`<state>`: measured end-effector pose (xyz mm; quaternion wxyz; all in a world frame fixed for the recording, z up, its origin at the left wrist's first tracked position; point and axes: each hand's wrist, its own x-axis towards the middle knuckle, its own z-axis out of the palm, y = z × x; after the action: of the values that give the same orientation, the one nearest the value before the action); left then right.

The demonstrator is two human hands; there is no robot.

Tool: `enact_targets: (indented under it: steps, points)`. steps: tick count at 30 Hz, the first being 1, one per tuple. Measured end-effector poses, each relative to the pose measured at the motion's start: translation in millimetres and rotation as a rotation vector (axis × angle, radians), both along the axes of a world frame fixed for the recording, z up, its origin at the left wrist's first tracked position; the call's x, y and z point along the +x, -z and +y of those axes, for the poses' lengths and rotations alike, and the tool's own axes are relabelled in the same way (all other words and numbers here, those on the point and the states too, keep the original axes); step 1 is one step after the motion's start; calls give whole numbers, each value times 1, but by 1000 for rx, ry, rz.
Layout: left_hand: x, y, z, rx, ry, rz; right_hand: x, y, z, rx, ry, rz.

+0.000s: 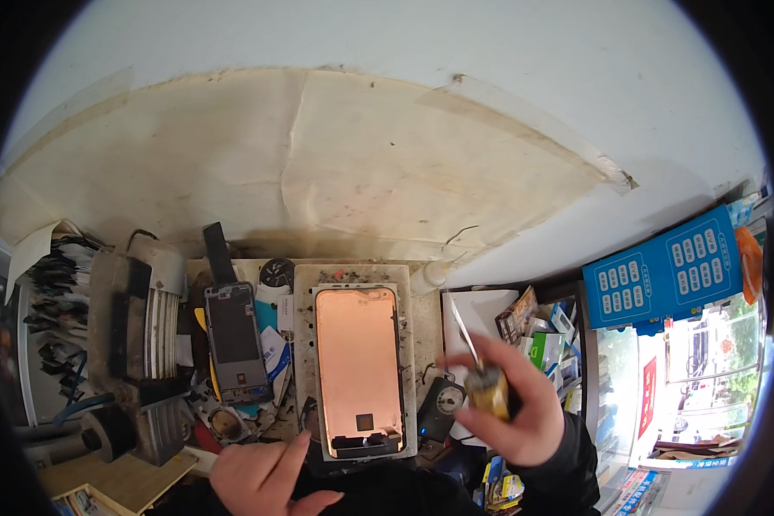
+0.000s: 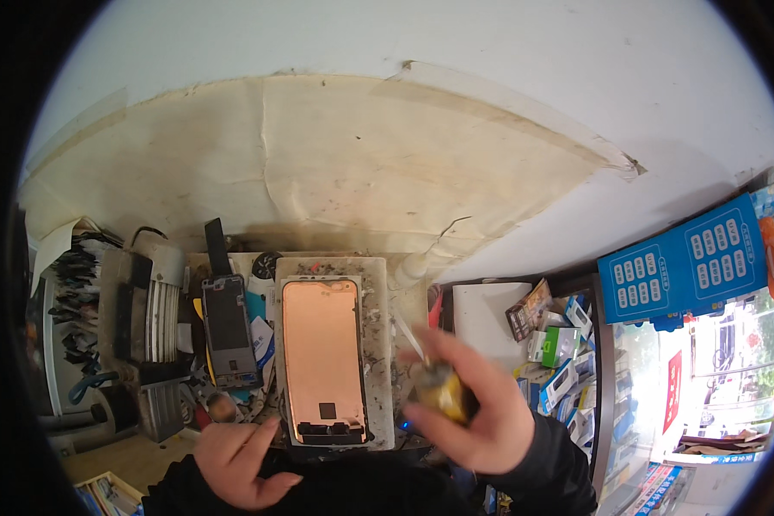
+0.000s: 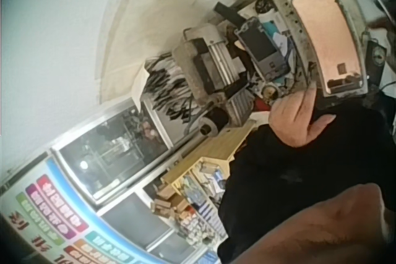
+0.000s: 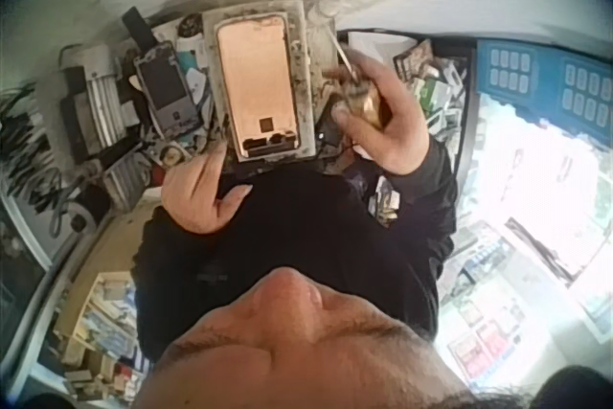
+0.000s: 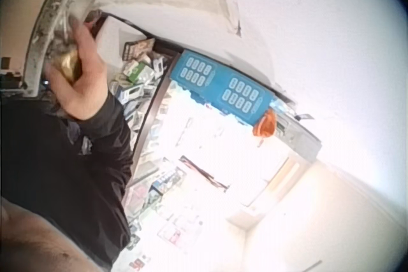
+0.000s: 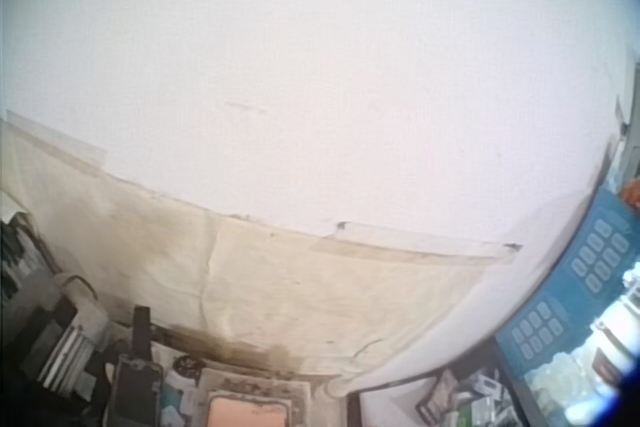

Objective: The person uses a metal prying tool to separate the screen assembly from the phone frame, working along the edges to release adhesive. The phone is held steady with one hand while the tool is inserted and moved along the perimeter.

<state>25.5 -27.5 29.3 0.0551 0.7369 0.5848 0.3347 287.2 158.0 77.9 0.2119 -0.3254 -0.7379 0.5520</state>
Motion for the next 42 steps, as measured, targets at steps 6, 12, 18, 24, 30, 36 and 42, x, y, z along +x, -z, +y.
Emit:
enact_targets:
  steps: [6, 12, 18, 24, 30, 36, 42]
  points:
    - [5, -29, 2, 135, 248, -196, 30, -29, -51, 406, -488, -291]
    - [27, -14, -13, -292, 470, -345, 32, -27, -88, 537, -524, -326]
    - [7, 4, -41, -755, 592, -586, 34, -24, -98, 516, -541, -258]
    - [-22, 21, -44, -233, 158, -682, 53, -32, -80, 529, -376, -343]
    - [-36, 45, -45, -208, 39, -383, 68, -37, -55, 574, -260, -541]
    - [-10, 47, -34, 17, -217, -188, 73, -38, -23, 615, -213, -651]
    - [-28, 37, -29, -36, -41, -249, 89, -38, 0, 364, -51, -627]
